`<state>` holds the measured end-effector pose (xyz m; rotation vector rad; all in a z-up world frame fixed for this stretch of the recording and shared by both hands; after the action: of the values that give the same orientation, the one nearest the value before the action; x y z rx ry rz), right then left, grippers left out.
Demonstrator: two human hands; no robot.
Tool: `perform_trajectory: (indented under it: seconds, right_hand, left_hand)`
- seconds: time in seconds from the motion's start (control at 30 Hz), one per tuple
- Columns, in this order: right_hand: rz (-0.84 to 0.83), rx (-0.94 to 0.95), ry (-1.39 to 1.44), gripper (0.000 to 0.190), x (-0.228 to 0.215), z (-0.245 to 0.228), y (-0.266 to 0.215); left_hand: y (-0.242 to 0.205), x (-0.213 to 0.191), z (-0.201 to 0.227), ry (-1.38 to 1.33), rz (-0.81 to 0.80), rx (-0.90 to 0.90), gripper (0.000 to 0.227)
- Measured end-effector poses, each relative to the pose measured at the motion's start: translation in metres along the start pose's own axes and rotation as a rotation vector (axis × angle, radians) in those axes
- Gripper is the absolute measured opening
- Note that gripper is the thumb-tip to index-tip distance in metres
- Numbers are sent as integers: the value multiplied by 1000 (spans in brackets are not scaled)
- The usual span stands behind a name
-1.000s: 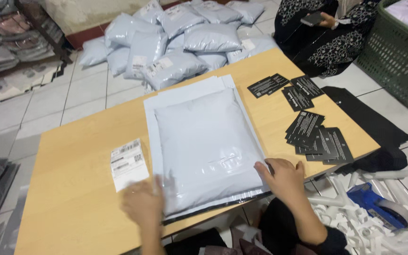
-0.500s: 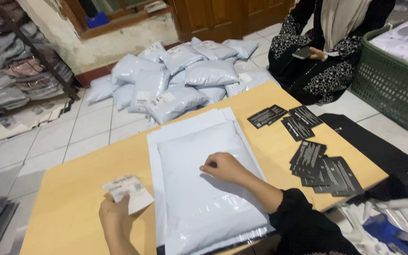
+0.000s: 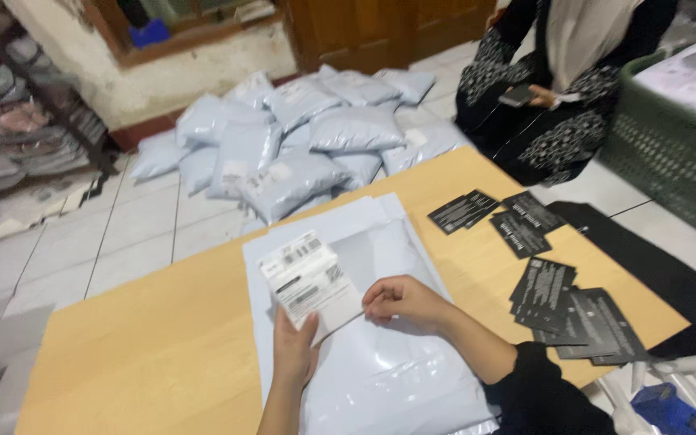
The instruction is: The person folds black garments and places them into white poly mailers. They seal the mailers, affix shipping labels, and stack the completed packages on the table. The process is repeated for multiple items.
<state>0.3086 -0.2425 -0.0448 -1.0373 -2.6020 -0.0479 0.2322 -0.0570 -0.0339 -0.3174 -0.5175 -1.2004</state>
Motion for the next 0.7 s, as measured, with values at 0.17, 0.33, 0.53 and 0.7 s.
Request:
perform_trajectory:
  seconds: [0.17,0.33,0.53,0.7]
  right_hand:
    - [196,69,-47,15,-4,-7,-8]
    - [176,129,-190,10,3,-12,-13]
    - [108,115,-140,7,3,-2,-12]
    - [101,36,-14,5,-2,-3,-10]
  left_hand:
    - [-5,2,-8,51,-70,-5,68]
    - [-8,7,-4,-3,-139,-2,67]
    - [-10,17,3,-4,-176,-2,75]
    - [-26,21,50,483,90,371,85]
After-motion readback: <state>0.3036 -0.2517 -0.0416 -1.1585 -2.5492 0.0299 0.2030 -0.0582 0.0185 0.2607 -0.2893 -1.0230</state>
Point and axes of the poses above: each hand's wrist, its own y-axis towards the middle knuckle, its own x-axis out of the palm, z = x × y, the point moved 10 cm from there along y, towards the middle knuckle, and after that the axes turned 2 degrees about z, right-handed, at the moved point
